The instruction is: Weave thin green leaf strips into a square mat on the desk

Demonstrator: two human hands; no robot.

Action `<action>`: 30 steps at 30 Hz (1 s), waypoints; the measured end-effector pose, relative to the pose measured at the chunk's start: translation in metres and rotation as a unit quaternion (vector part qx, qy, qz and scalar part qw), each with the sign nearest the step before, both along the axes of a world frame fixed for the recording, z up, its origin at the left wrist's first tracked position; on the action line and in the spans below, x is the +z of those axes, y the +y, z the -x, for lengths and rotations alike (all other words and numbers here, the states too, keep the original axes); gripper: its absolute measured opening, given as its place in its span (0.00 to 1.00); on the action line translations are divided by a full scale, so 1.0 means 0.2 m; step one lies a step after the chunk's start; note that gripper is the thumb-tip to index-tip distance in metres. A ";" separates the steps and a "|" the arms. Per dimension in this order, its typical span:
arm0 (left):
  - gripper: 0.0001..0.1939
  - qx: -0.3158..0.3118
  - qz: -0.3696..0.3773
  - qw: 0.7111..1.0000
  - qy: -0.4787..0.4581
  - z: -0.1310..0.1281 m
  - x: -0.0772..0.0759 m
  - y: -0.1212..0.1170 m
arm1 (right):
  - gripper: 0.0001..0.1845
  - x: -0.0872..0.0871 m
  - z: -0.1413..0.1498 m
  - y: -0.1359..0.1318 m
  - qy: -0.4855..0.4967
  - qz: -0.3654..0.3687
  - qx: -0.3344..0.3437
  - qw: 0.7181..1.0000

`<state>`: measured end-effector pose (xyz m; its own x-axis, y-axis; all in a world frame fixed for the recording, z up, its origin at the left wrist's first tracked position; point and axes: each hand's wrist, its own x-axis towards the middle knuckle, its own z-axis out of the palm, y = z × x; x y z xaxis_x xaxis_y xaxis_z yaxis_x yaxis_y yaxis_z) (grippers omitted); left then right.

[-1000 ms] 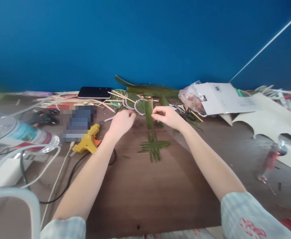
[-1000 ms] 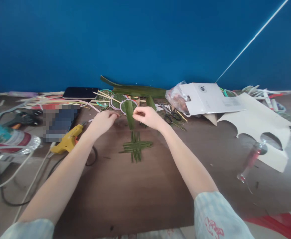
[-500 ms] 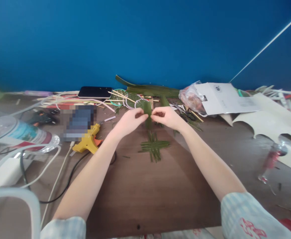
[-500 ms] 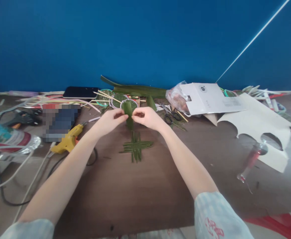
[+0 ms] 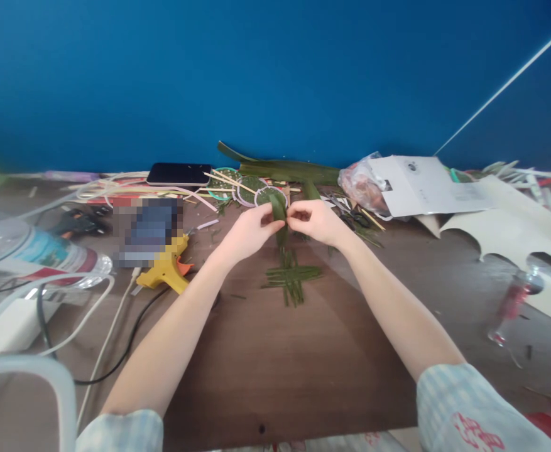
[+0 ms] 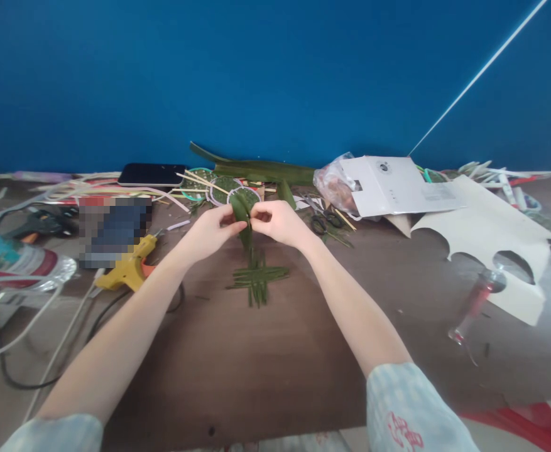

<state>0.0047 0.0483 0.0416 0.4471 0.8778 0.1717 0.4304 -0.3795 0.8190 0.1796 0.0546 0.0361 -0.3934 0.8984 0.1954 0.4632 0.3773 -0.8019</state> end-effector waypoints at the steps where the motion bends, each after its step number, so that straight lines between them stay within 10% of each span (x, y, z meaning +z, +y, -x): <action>1: 0.07 -0.009 0.005 1.000 -0.009 0.00 0.01 0.00 | 0.05 0.00 -0.01 0.01 -0.006 -0.006 -0.014 1.000; 19: 0.10 0.083 0.094 0.992 -0.012 0.02 -0.02 0.04 | 0.04 -0.12 -0.11 0.08 -0.120 -0.056 -0.127 0.983; 24: 0.11 0.062 0.085 0.994 -0.010 0.02 -0.03 0.03 | 0.08 0.00 -0.03 0.01 0.018 0.078 0.024 0.997; 30: 0.11 0.045 0.074 0.996 -0.008 0.01 -0.04 0.02 | 0.07 0.02 0.01 -0.02 0.004 0.072 0.047 0.996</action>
<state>0.0023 0.0525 0.0343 0.3630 0.9308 0.0435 0.4445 -0.2140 0.8698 0.1778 0.0500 0.0392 -0.4763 0.8763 0.0715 0.4237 0.3000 -0.8547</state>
